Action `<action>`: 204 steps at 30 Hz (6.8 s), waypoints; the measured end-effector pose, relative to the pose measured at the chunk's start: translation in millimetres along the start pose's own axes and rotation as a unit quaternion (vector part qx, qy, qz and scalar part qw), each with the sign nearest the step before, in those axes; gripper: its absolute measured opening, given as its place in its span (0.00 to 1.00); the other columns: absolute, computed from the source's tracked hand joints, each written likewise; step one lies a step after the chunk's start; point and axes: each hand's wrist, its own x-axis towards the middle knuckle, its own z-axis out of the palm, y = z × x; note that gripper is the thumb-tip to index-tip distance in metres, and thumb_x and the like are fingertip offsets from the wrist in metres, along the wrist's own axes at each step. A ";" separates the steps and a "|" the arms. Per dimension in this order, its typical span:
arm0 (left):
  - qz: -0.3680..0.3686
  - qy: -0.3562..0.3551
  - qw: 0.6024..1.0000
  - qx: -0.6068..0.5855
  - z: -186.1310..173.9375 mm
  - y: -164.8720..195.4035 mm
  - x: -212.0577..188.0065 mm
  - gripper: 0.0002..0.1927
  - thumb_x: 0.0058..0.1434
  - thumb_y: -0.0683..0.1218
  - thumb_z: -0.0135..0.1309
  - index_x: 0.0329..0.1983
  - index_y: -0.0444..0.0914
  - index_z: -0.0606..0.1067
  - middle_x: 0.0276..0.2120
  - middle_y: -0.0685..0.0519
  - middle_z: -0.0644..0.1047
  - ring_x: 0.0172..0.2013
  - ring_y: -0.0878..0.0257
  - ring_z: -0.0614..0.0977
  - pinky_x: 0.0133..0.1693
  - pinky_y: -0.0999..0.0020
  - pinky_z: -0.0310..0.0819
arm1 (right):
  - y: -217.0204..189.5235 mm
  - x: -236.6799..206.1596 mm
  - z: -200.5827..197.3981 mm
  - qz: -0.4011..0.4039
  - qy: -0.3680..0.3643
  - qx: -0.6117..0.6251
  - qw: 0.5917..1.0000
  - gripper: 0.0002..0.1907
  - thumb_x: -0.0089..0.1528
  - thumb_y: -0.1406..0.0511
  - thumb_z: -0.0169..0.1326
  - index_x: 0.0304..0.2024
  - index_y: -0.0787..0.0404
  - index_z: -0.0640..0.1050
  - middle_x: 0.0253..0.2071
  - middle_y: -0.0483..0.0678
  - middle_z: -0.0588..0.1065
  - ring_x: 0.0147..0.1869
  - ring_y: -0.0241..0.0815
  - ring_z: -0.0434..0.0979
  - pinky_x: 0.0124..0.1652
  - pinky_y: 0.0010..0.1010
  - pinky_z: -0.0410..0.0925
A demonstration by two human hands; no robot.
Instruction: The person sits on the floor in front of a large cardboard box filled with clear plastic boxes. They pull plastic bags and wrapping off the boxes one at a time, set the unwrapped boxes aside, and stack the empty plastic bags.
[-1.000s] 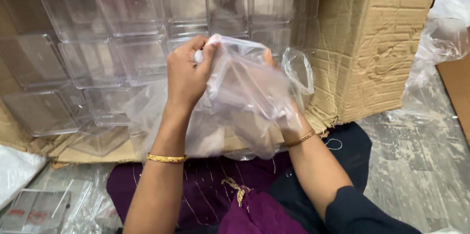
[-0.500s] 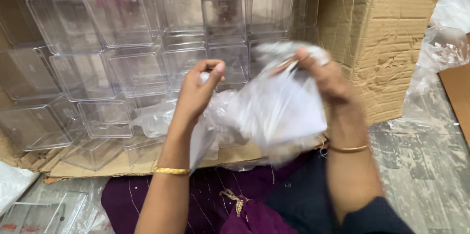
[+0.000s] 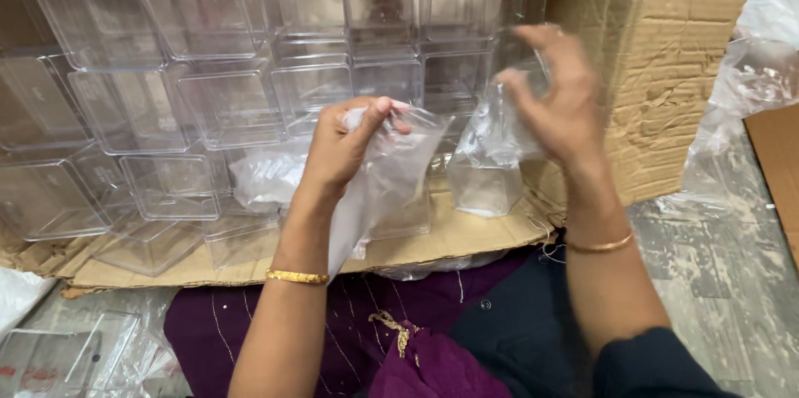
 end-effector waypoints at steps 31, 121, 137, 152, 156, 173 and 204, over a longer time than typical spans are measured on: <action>-0.038 0.024 0.995 0.091 -124.9 -0.7 -6.4 0.11 0.70 0.47 0.60 0.40 0.37 0.71 0.32 0.51 0.78 0.33 0.63 0.78 0.36 0.65 0.72 | -41.0 24.1 129.9 0.083 -0.125 0.782 0.605 0.05 0.67 0.67 0.57 0.41 0.61 0.83 0.41 0.50 0.80 0.44 0.39 0.80 0.49 0.35 0.75; -0.058 -0.010 0.998 -0.022 -9.6 -23.6 8.7 0.19 0.73 0.56 0.54 0.39 0.35 0.80 0.27 0.60 0.73 0.28 0.73 0.69 0.31 0.75 0.62 | -47.3 -7.9 73.3 0.194 -0.107 0.480 0.849 0.10 0.68 0.64 0.54 0.45 0.65 0.81 0.35 0.45 0.80 0.39 0.31 0.79 0.42 0.23 0.72; -0.008 -0.040 0.997 -0.061 -18.8 -21.2 137.9 0.17 0.67 0.53 0.64 0.37 0.38 0.71 0.30 0.54 0.77 0.28 0.68 0.73 0.28 0.73 0.63 | 41.2 60.0 30.8 0.113 0.075 0.798 0.588 0.06 0.67 0.76 0.51 0.40 0.67 0.79 0.37 0.48 0.77 0.34 0.35 0.75 0.46 0.27 0.73; 0.032 0.153 0.822 0.547 59.7 -19.0 190.2 0.31 0.55 0.38 0.54 0.65 0.35 0.66 0.33 0.34 0.80 0.37 0.34 0.82 0.40 0.41 0.74 | 137.0 110.3 70.4 0.253 -0.036 0.103 0.961 0.19 0.68 0.66 0.46 0.60 0.54 0.78 0.60 0.52 0.79 0.64 0.47 0.80 0.62 0.35 0.69; 0.012 0.167 0.836 0.522 68.0 -28.5 192.9 0.33 0.58 0.40 0.53 0.68 0.33 0.63 0.34 0.33 0.80 0.38 0.35 0.82 0.41 0.43 0.76 | 137.9 110.2 65.9 0.044 0.026 0.143 0.988 0.25 0.73 0.67 0.43 0.73 0.57 0.64 0.73 0.57 0.65 0.76 0.54 0.65 0.71 0.39 0.59; 0.060 0.091 0.993 0.053 55.2 -31.7 163.2 0.14 0.72 0.51 0.47 0.52 0.39 0.76 0.24 0.62 0.69 0.24 0.72 0.68 0.27 0.71 0.63 | 71.2 77.9 26.8 0.050 0.152 0.311 0.937 0.11 0.74 0.72 0.43 0.56 0.67 0.74 0.51 0.47 0.75 0.54 0.39 0.74 0.56 0.32 0.70; 0.035 -0.067 0.974 0.214 41.4 -3.0 87.4 0.26 0.68 0.57 0.57 0.21 0.37 0.67 0.17 0.64 0.63 0.24 0.73 0.63 0.25 0.70 0.58 | 27.8 3.1 28.2 0.142 -0.283 0.580 0.750 0.31 0.62 0.48 0.65 0.54 0.67 0.78 0.45 0.42 0.78 0.45 0.29 0.75 0.44 0.26 0.71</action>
